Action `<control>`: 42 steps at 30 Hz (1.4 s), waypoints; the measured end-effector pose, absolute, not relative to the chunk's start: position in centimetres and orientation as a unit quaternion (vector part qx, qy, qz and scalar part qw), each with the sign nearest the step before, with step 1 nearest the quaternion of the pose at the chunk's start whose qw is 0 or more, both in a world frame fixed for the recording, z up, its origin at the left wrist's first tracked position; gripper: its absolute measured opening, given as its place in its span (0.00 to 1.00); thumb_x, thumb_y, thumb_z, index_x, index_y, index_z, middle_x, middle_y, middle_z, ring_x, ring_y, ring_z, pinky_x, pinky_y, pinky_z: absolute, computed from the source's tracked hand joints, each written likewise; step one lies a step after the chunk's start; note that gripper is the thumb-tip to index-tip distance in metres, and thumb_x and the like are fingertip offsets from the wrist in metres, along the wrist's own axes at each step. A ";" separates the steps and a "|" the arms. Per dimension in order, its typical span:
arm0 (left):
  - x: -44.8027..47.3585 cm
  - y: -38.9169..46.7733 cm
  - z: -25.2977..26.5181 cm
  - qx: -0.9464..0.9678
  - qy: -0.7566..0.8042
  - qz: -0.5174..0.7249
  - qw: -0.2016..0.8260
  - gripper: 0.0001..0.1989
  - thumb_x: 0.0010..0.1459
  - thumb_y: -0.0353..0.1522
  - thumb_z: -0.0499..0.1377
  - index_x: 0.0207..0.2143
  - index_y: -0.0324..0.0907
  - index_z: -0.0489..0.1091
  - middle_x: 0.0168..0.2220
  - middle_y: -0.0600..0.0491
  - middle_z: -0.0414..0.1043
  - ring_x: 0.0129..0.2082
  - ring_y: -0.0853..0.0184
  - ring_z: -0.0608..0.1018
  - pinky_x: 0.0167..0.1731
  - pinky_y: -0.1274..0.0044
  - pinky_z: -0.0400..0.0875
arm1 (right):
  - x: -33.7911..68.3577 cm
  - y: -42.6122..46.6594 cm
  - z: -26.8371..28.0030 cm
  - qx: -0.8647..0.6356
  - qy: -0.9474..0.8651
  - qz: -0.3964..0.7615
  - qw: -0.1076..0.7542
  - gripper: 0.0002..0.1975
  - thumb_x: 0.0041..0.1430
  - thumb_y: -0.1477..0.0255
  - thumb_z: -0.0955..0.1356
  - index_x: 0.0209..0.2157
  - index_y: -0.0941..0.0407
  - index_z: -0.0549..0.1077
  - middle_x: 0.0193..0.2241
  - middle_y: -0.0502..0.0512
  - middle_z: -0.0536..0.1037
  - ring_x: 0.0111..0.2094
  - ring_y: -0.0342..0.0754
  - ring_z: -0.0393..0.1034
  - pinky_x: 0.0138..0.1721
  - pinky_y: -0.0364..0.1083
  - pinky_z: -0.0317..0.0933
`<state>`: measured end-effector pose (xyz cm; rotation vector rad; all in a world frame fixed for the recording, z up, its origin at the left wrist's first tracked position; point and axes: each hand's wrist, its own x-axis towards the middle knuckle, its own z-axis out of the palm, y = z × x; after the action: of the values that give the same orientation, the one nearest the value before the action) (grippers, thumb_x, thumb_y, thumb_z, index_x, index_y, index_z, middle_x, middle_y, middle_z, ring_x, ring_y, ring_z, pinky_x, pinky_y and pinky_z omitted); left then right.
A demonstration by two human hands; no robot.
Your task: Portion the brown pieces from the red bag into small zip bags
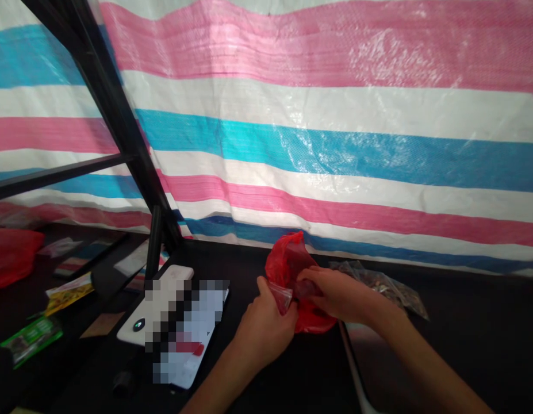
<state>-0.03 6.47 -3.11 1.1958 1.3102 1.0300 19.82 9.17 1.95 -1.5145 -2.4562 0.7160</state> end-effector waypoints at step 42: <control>0.6 9.1 -3.2 0.397 0.536 0.521 0.533 0.18 0.45 0.24 0.63 0.37 0.45 0.61 0.25 0.63 0.68 0.22 0.73 0.73 0.23 0.83 0.66 | 17.5 9.1 1.4 -0.596 -0.793 0.126 0.017 0.18 0.61 0.75 0.67 0.54 0.59 0.72 0.52 0.66 0.78 0.48 0.61 0.76 0.43 0.51 0.65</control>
<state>0.62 9.06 -3.24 0.9461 1.2771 1.2417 17.51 9.10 1.36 -1.8527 -2.4635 0.3907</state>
